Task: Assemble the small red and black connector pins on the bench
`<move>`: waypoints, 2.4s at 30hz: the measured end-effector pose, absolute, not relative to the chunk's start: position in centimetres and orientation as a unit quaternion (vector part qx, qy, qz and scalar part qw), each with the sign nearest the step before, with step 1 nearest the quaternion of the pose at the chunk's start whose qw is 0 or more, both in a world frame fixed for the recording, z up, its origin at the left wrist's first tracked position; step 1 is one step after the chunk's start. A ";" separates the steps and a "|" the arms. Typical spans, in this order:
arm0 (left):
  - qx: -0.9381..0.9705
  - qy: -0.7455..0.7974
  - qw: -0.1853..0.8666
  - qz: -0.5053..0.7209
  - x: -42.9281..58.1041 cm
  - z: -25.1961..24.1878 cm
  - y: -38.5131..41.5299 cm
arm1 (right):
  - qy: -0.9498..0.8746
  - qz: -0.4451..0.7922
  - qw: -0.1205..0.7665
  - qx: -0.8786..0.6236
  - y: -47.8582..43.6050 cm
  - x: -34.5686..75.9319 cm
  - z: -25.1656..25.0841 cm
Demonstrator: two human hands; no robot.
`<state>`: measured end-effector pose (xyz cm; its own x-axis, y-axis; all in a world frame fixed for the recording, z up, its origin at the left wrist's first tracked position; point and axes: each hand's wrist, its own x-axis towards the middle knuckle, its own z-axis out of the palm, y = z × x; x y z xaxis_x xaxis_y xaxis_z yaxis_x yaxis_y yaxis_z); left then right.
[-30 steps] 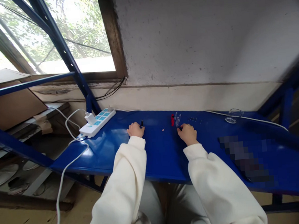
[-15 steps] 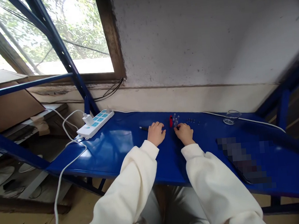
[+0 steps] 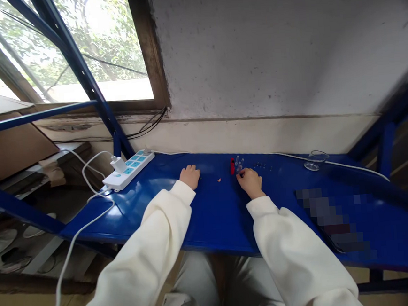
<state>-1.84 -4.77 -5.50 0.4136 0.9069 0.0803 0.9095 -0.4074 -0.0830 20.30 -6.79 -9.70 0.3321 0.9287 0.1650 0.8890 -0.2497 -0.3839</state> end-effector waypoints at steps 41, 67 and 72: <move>-0.693 -0.694 -0.117 -0.158 -5.7 -8.3 -1.5 | -0.575 0.061 0.218 -0.786 -6.9 20.3 -9.7; -0.865 -0.459 0.063 -0.193 7.9 -8.8 -5.9 | -0.579 0.039 0.234 -0.780 -6.7 20.3 -10.2; -0.845 -0.457 0.036 -0.275 7.0 -8.5 -5.0 | -0.583 0.034 0.243 -0.775 -6.8 20.3 -10.3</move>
<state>6.99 -4.97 -8.50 0.4306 0.7531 0.4974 0.7927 -0.5791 0.1905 20.31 -6.84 -10.28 0.3184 0.9193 0.2313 0.8865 -0.2023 -0.4163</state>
